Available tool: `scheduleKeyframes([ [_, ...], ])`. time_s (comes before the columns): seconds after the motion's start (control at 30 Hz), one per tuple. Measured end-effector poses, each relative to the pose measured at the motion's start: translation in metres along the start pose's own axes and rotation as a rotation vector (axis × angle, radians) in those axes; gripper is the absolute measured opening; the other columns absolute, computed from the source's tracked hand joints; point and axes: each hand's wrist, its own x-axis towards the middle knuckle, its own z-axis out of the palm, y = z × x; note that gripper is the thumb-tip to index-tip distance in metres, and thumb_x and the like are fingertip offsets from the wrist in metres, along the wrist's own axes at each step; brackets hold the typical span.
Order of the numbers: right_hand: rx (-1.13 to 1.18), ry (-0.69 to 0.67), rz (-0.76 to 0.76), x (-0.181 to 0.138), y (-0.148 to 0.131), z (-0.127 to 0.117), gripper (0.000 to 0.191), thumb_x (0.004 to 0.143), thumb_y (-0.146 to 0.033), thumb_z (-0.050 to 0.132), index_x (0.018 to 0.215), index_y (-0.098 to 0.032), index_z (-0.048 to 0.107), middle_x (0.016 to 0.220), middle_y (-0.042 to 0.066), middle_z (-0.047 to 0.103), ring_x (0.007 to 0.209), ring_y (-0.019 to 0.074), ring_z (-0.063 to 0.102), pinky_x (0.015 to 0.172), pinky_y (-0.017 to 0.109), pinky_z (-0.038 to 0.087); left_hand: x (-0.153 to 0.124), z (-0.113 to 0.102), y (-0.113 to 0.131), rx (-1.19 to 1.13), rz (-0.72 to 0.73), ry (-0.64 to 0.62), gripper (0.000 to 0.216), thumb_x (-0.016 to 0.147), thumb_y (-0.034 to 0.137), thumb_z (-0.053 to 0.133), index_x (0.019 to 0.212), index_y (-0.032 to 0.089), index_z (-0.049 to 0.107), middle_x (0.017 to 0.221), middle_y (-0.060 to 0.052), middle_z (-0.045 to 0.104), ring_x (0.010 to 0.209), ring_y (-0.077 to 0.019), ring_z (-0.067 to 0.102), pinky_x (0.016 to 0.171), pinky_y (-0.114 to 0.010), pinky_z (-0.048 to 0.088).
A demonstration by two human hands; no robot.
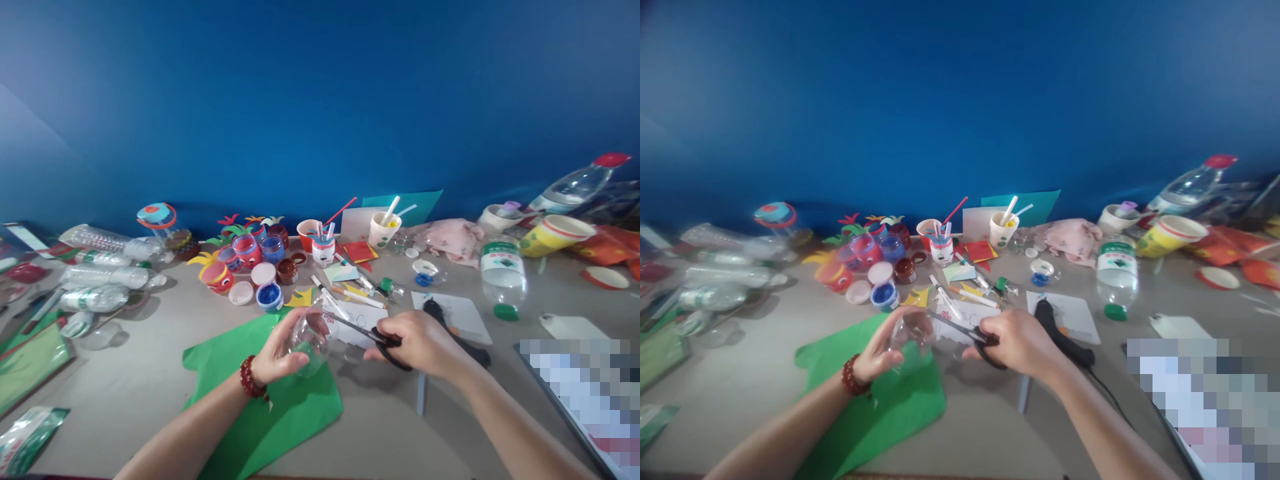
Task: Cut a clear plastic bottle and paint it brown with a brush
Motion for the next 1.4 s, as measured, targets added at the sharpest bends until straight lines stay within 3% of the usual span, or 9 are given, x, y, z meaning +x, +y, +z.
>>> scheduleKeyframes([
  [0.23,-0.023,-0.046,-0.002,-0.002,-0.006,-0.003,0.058,0.078,-0.068,0.063,0.049,-0.020,0.046,0.044,-0.002,0.045,0.044,0.0105,0.036,0.048,0.026,0.018,0.000,0.002,-0.004,0.110,0.035,-0.073,0.069,0.082,0.045,0.070,0.141,0.022,0.044,0.114,-0.015,0.062,0.094,-0.0255,0.064,0.076,-0.038,0.057],
  [0.47,-0.001,-0.080,-0.001,-0.001,-0.004,-0.005,0.059,0.078,-0.067,0.064,0.049,-0.019,0.042,0.045,-0.003,0.042,0.045,0.0101,0.034,0.048,0.026,0.017,0.000,0.004,-0.004,0.069,0.067,-0.089,0.067,0.085,0.043,0.068,0.144,0.025,0.043,0.116,-0.014,0.063,0.096,-0.0255,0.065,0.077,-0.038,0.056],
  [0.73,0.016,-0.040,-0.068,-0.001,0.001,-0.003,0.058,0.081,-0.063,0.065,0.049,-0.019,0.044,0.045,-0.004,0.039,0.047,0.0103,0.030,0.049,0.027,0.016,0.001,0.005,0.002,-0.114,-0.062,-0.054,0.066,0.079,0.049,0.071,0.135,0.021,0.052,0.111,-0.015,0.065,0.094,-0.0283,0.066,0.070,-0.038,0.057],
  [0.87,0.033,-0.069,-0.026,0.000,-0.002,-0.002,0.059,0.081,-0.064,0.064,0.050,-0.019,0.044,0.045,-0.004,0.038,0.047,0.0099,0.032,0.049,0.025,0.017,0.003,0.008,0.006,-0.225,-0.092,-0.056,0.064,0.079,0.049,0.071,0.133,0.019,0.054,0.107,-0.015,0.066,0.087,-0.0271,0.067,0.065,-0.035,0.056],
  [1.07,0.039,-0.123,0.012,-0.001,-0.008,-0.002,0.054,0.071,-0.062,0.075,0.052,-0.019,0.049,0.048,-0.004,0.043,0.049,0.0102,0.035,0.050,0.025,0.019,0.005,0.014,0.009,-0.195,-0.102,-0.117,0.055,0.078,0.047,0.072,0.124,0.021,0.059,0.104,-0.013,0.068,0.090,-0.0280,0.068,0.070,-0.038,0.056],
  [1.4,0.126,-0.158,-0.014,0.001,-0.005,-0.004,0.057,0.074,-0.058,0.075,0.051,-0.018,0.041,0.050,-0.006,0.035,0.051,0.0092,0.032,0.050,0.025,0.017,0.005,0.019,0.010,-0.308,-0.238,-0.099,0.061,0.069,0.050,0.078,0.118,0.016,0.063,0.099,-0.014,0.068,0.080,-0.0258,0.066,0.063,-0.035,0.054],
])
